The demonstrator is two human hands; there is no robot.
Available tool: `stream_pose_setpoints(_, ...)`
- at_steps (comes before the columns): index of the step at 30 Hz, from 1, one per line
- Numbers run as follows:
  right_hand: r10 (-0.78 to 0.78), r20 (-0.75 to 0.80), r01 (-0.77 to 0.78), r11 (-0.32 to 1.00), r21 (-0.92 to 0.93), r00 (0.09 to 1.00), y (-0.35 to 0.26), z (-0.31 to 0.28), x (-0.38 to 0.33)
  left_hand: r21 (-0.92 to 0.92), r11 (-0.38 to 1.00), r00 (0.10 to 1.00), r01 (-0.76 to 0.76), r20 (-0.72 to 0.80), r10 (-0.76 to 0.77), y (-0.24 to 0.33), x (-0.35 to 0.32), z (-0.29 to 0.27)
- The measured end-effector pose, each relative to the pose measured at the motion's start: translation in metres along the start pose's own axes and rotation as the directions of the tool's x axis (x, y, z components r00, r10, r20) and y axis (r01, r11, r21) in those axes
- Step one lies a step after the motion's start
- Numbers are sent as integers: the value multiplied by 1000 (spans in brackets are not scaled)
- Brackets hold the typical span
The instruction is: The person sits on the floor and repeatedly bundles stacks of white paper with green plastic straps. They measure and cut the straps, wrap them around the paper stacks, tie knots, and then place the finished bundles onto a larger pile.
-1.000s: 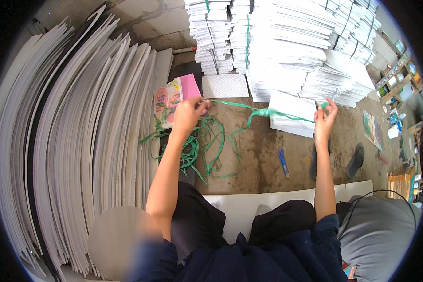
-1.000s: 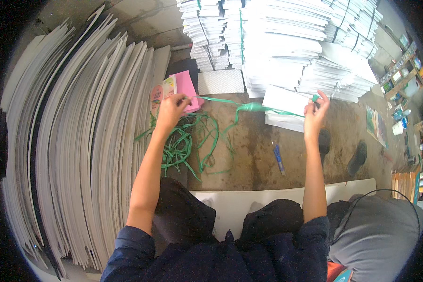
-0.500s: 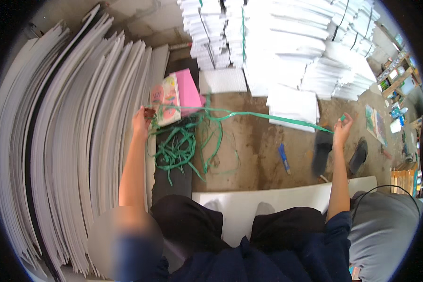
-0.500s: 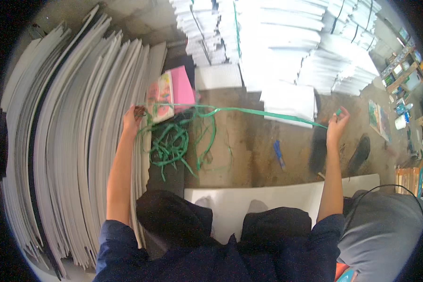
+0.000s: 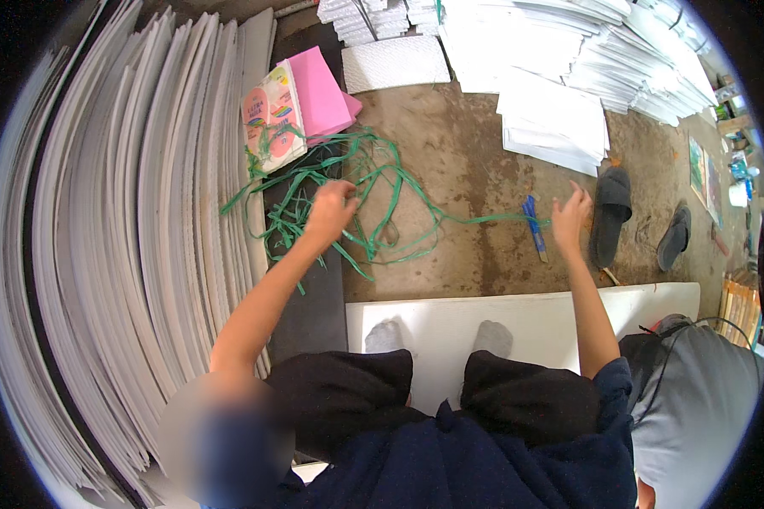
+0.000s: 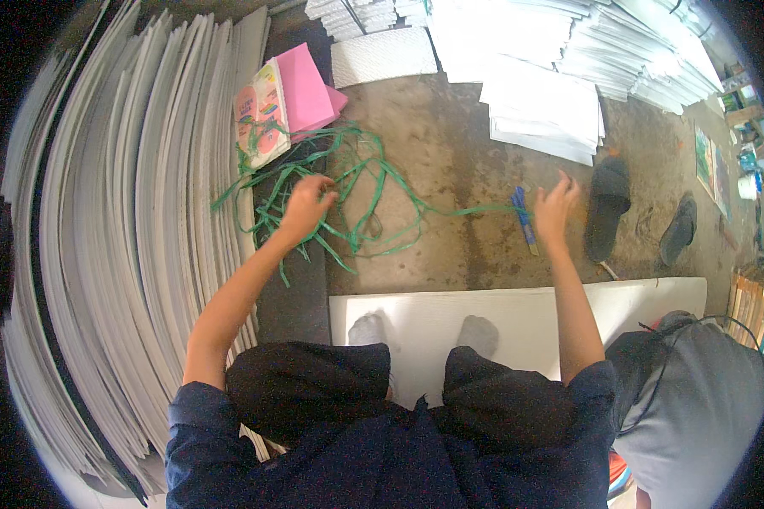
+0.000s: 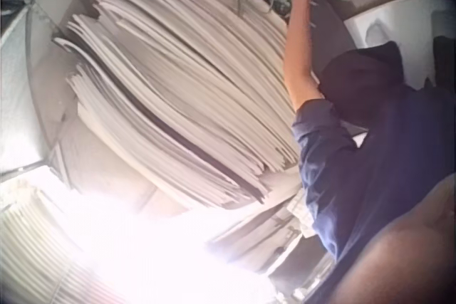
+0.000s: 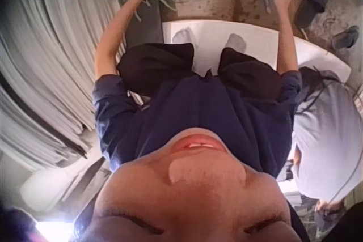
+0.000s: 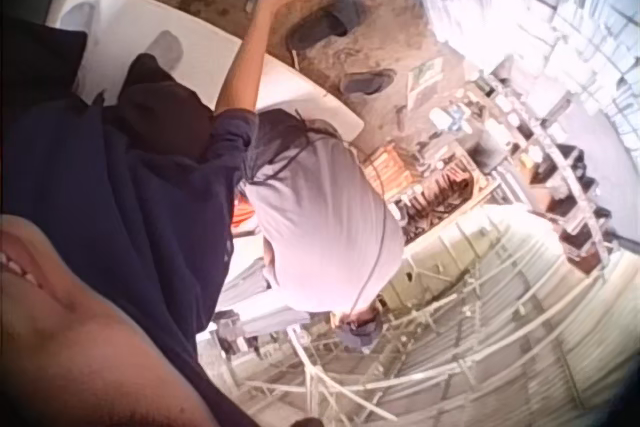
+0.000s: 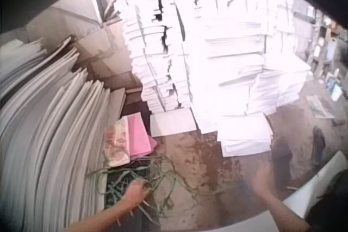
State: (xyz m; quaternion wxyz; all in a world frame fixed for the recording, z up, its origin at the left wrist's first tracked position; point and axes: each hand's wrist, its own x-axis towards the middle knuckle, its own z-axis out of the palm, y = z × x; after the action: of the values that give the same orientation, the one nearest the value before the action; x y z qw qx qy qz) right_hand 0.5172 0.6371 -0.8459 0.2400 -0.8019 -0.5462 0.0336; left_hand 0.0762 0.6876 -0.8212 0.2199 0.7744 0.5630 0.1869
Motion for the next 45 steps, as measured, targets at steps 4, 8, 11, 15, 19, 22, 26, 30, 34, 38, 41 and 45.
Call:
stream_pose_setpoints(4,-92,93,97,994,-46,991,-56,18,-15,-144,987,909,77,418,-10,41,-3,66)
stream_pose_setpoints(8,-235,169,241,970,-18,957,-71,45,-30,-7,998,980,-56,191,56,62,-8,131)
stream_pose_setpoints(11,-273,288,280,960,16,918,-78,59,-40,110,992,993,-63,106,51,68,-4,154)
stream_pose_setpoints(15,-387,438,385,918,98,812,-90,72,-53,-125,992,996,-2,88,13,61,11,167)
stream_pose_setpoints(19,-379,530,216,914,344,759,-94,88,-47,-552,764,938,333,276,-210,79,34,145)
stream_pose_setpoints(22,-238,689,-186,857,481,685,-105,86,-30,-558,748,933,360,231,-277,80,42,133)
stream_pose_setpoints(26,-275,531,-48,856,515,802,-115,58,-8,-644,697,922,315,34,-385,62,51,109)
stream_pose_setpoints(30,-137,326,-24,896,443,936,-89,34,19,-789,566,828,240,-138,-543,15,52,72)
stream_pose_setpoints(34,74,73,-100,879,466,995,-44,-1,43,-858,433,760,275,-81,-644,-5,45,10)
stream_pose_setpoints(38,354,18,-288,730,620,935,-17,-55,60,-924,334,687,188,-119,-716,-31,32,-38)
stream_pose_setpoints(41,468,-22,-322,640,698,883,-8,-93,58,-865,450,671,221,-200,-714,-39,30,-62)
stream_pose_setpoints(45,535,-2,-293,466,835,845,-5,-119,51,-581,737,652,345,-417,-633,-59,28,-78)
